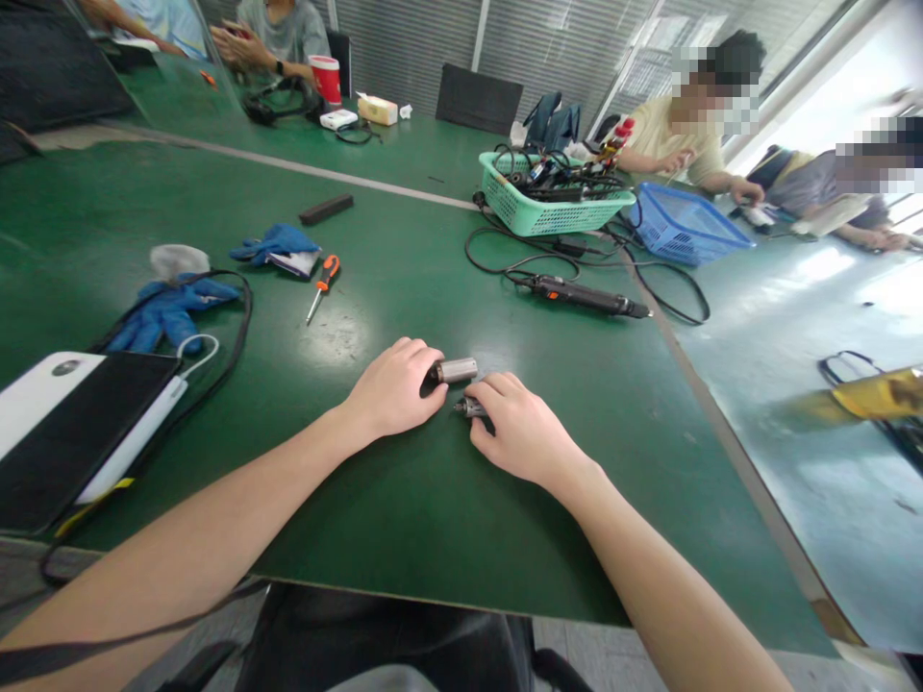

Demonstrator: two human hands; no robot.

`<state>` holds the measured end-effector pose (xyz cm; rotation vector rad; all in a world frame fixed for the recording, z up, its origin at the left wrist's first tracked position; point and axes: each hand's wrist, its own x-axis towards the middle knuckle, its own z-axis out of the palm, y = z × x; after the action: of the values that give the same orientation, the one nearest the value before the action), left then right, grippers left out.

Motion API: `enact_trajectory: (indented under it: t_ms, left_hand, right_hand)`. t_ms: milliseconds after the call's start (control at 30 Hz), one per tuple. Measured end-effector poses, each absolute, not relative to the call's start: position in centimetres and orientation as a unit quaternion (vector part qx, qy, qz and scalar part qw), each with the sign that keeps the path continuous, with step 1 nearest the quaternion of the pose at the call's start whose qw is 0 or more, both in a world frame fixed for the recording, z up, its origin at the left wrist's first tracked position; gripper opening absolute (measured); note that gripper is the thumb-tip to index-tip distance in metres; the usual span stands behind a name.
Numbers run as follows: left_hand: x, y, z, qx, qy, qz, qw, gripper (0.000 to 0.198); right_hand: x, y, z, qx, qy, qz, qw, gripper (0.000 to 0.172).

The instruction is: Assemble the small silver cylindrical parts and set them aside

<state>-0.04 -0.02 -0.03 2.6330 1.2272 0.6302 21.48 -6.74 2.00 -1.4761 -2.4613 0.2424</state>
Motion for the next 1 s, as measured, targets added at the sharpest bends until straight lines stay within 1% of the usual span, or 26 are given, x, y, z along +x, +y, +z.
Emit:
enact_trajectory:
  t_ms: [133,233,400,533,700,800,1000]
  left_hand:
    - [-0.1,0.0,-0.1,0.881,0.411,0.216,0.089,0.03]
    - [0.0,-0.1,0.0,0.88,0.403,0.234,0.091,0.029]
    - [0.1,-0.5,0.6,0.885,0.371,0.269,0.078,0.018]
    - [0.1,-1.0,0.8,0.904,0.325,0.268,0.073,0.012]
    - [0.0,-1.4,0.8,0.929,0.274,0.232,0.089,0.012]
    - [-0.1,-1.6,0.8,0.934,0.282,0.196,0.103,0.015]
    - [0.0,-1.7,0.9,0.938,0.308,0.132,0.09,0.017]
  right_hand:
    - [21.4,-6.8,1.9,-0.506,-0.848,0.082,0.136,0.025]
    - [21.4,-6.9,1.8,-0.507,-0.848,0.08,0.135,0.026]
    - [21.4,-6.7,1.9,-0.505,-0.849,0.079,0.133,0.022]
    - [21.4,-6.6,1.8,-0.505,-0.849,0.083,0.133,0.016]
    - [21.4,-6.5,1.7,-0.501,-0.849,0.093,0.139,0.018]
    - [21.4,-6.4,1.6,-0.5,-0.85,0.096,0.137,0.017]
    - [21.5,-6.5,1.3,-0.5,-0.85,0.089,0.139,0.011]
